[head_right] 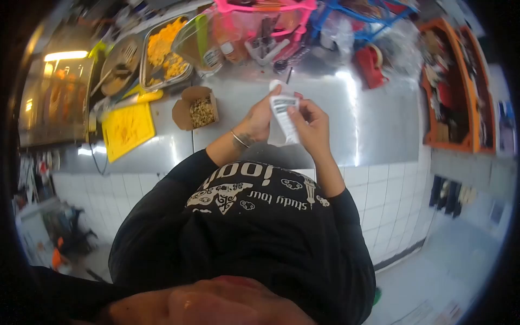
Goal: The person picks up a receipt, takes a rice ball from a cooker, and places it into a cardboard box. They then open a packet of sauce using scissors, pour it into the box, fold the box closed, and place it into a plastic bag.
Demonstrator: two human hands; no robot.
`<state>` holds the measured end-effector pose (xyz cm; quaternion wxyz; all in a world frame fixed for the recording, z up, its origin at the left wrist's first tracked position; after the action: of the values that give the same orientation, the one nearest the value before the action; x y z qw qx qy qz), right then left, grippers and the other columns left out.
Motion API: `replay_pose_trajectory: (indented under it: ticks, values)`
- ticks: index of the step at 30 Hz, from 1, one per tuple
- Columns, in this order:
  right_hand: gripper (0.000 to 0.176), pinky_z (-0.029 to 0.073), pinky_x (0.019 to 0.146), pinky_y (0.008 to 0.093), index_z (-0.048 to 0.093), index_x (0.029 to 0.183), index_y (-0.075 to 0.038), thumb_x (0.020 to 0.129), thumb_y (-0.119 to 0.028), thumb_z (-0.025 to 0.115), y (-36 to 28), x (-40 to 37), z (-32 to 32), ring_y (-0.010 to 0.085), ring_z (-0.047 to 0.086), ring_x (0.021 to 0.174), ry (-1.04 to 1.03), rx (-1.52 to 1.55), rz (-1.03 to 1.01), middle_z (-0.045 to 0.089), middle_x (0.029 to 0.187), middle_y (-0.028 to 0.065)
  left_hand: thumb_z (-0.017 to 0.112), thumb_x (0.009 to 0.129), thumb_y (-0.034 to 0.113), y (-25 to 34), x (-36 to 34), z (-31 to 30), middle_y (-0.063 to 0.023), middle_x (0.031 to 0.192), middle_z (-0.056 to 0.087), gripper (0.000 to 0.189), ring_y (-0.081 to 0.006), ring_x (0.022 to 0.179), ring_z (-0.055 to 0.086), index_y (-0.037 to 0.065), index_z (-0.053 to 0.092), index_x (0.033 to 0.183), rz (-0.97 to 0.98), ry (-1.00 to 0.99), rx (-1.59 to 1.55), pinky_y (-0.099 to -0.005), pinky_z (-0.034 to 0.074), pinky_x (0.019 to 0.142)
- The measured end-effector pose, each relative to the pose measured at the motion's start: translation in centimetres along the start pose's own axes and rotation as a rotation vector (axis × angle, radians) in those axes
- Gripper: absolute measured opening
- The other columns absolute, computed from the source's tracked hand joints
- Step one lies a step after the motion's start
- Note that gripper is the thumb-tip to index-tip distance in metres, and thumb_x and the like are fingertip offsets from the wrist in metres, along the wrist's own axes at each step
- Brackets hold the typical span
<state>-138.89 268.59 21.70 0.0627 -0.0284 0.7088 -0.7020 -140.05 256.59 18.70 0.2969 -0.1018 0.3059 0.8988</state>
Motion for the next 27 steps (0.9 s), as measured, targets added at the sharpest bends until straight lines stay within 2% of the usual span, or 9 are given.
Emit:
replay_pose_trajectory:
  ticks: [4, 7, 10, 14, 17, 20, 23, 26, 27]
  values:
    - [0.016, 0.047, 0.066, 0.0216, 0.064, 0.1, 0.003, 0.094, -0.012, 0.066, 1.2, 3.8, -0.8, 0.0069, 0.06, 0.073, -0.017, -0.027, 0.038, 0.068, 0.084, 0.0056, 0.042, 0.099, 0.058, -0.6, 1.5, -0.9, -0.0067, 0.108, 0.065, 0.061, -0.019, 0.096, 0.065, 0.004, 0.058, 0.123, 0.083, 0.04, -0.148, -0.0358, 0.054, 0.085]
    - [0.022, 0.048, 0.067, 0.0216, 0.06, 0.109, 0.002, 0.093, -0.011, 0.066, 4.2, 5.6, -0.6, 0.0081, 0.062, 0.075, -0.163, 0.03, 0.109, 0.069, 0.086, 0.0073, 0.046, 0.102, 0.047, -0.7, 1.8, -2.1, -0.0082, 0.113, 0.065, 0.057, -0.0192, 0.1, 0.065, 0.001, 0.051, 0.133, 0.218, 0.178, 0.274, -0.036, 0.053, 0.09]
    - [0.026, 0.052, 0.073, 0.0251, 0.054, 0.117, 0.001, 0.095, -0.013, 0.059, 4.4, 5.4, 1.2, 0.0132, 0.067, 0.08, -0.387, 0.376, 0.337, 0.068, 0.092, 0.0091, 0.047, 0.103, 0.04, 0.2, 1.1, -2.6, -0.011, 0.118, 0.063, 0.051, -0.0222, 0.104, 0.064, 0.0, 0.05, 0.135, 0.325, 0.232, 0.123, -0.0382, 0.053, 0.093]
    - [0.04, 0.051, 0.089, 0.0325, 0.048, 0.127, 0.003, 0.097, -0.021, 0.057, 4.7, 3.7, 1.3, 0.0225, 0.069, 0.092, -0.791, 0.148, 0.52, 0.068, 0.104, 0.0147, 0.04, 0.105, 0.025, 1.6, -0.7, -3.6, -0.0185, 0.144, 0.047, 0.044, -0.0315, 0.132, 0.048, -0.001, 0.043, 0.14, 0.411, 0.232, 0.052, -0.0427, 0.043, 0.108]
    - [0.038, 0.05, 0.089, 0.031, 0.052, 0.126, 0.005, 0.096, -0.019, 0.059, 5.6, 3.8, 0.4, 0.0197, 0.067, 0.094, -0.851, 0.102, 0.634, 0.068, 0.104, 0.0131, 0.041, 0.104, 0.022, 0.4, -1.4, -4.4, -0.0195, 0.143, 0.048, 0.046, -0.0325, 0.132, 0.048, 0.0, 0.038, 0.144, 0.508, 0.18, 0.045, -0.0431, 0.044, 0.107]
    - [0.032, 0.048, 0.088, 0.029, 0.058, 0.12, 0.005, 0.096, -0.016, 0.059, 7.9, 3.9, 0.5, 0.0152, 0.065, 0.095, -0.839, 0.012, 0.408, 0.069, 0.103, 0.0107, 0.042, 0.104, 0.02, 0.7, -2.4, -4.0, -0.0211, 0.143, 0.047, 0.048, -0.0333, 0.131, 0.049, 0.002, 0.034, 0.148, 0.557, 0.228, 0.021, -0.0429, 0.044, 0.107]
    - [0.028, 0.046, 0.086, 0.0285, 0.062, 0.116, 0.005, 0.095, -0.013, 0.06, 7.1, 3.3, 0.6, 0.0123, 0.062, 0.096, -0.848, -0.264, 0.058, 0.069, 0.102, 0.0091, 0.042, 0.103, 0.02, 0.4, -2.8, -5.7, -0.0221, 0.143, 0.046, 0.05, -0.0334, 0.129, 0.051, 0.004, 0.032, 0.15, 0.59, 0.259, 0.021, -0.0426, 0.044, 0.107]
    - [0.032, 0.046, 0.085, 0.0281, 0.061, 0.119, 0.004, 0.092, -0.014, 0.063, 8.6, 2.1, 1.0, 0.0144, 0.062, 0.095, -0.717, -0.009, 0.255, 0.069, 0.099, 0.0105, 0.04, 0.104, 0.019, 0.0, -2.8, -7.0, -0.0217, 0.141, 0.049, 0.046, -0.0323, 0.126, 0.054, 0.006, 0.036, 0.149, 0.607, 0.315, 0.028, -0.0411, 0.048, 0.102]
    - [0.033, 0.046, 0.086, 0.0298, 0.06, 0.12, 0.003, 0.091, -0.013, 0.064, 9.2, 2.2, 0.6, 0.0163, 0.062, 0.097, -0.681, -0.134, 0.144, 0.068, 0.102, 0.0115, 0.039, 0.105, 0.019, -0.2, -2.7, -7.1, -0.0214, 0.14, 0.051, 0.046, -0.0313, 0.125, 0.055, 0.007, 0.035, 0.149, 0.6, 0.315, 0.032, -0.04, 0.048, 0.102]
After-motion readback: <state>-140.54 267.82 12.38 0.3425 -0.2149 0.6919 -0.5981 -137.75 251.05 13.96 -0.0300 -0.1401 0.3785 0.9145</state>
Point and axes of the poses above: each hand's wrist, its own x-axis towards the middle knuckle, its own z-axis out of the palm, y = z × x, the point moved 5 cm from there along x, towards the middle knuckle
